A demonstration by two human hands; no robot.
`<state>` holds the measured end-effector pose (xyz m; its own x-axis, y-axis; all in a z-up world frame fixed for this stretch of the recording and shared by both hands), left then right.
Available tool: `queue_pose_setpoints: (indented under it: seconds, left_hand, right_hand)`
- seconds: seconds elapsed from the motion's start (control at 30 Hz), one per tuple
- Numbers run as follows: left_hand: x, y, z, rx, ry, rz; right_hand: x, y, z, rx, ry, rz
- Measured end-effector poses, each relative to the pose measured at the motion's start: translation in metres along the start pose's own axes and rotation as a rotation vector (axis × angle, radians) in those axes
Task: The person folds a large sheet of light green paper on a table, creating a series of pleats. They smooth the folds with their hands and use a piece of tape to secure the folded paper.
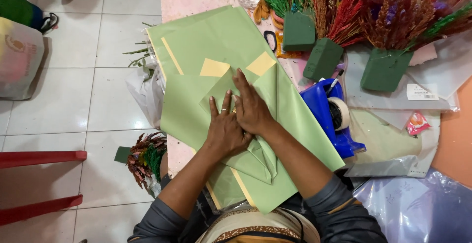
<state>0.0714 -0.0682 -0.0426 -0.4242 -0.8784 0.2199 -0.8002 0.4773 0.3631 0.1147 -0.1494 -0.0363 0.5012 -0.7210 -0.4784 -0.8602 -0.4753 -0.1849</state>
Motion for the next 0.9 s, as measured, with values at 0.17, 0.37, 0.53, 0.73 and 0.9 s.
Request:
queue_pose_setpoints:
  seconds: [0.17,0.37,0.53,0.73,0.9]
  left_hand:
    - [0.002,0.010,-0.008,0.034,0.005,0.026]
    - [-0.001,0.011,-0.014,0.011,-0.005,-0.024]
    - [0.001,0.015,-0.017,0.001,0.003,-0.028]
    - [0.006,0.023,-0.031,-0.034,-0.006,-0.008]
    - [0.006,0.023,-0.033,-0.062,0.014,0.006]
  right_hand:
    - [0.022,0.002,0.003,0.038,-0.052,0.002]
    - [0.019,0.004,-0.008,-0.204,0.096,0.276]
    - [0.021,0.005,-0.011,-0.200,0.118,0.338]
    - [0.022,0.004,-0.018,-0.201,0.083,0.457]
    - [0.037,-0.001,-0.016,-0.189,0.086,0.492]
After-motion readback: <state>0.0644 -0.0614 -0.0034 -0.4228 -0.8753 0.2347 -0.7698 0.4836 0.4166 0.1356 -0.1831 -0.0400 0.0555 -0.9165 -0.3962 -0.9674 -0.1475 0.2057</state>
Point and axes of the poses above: each hand's wrist, its own y-axis away from the middle knuckle, its own z-axis out of the palm, x = y × z, the point moved 6 cm from there along -y, towards the middle knuckle, and after that the axes turned 12 degrees about -x, right-handed, at the moved point
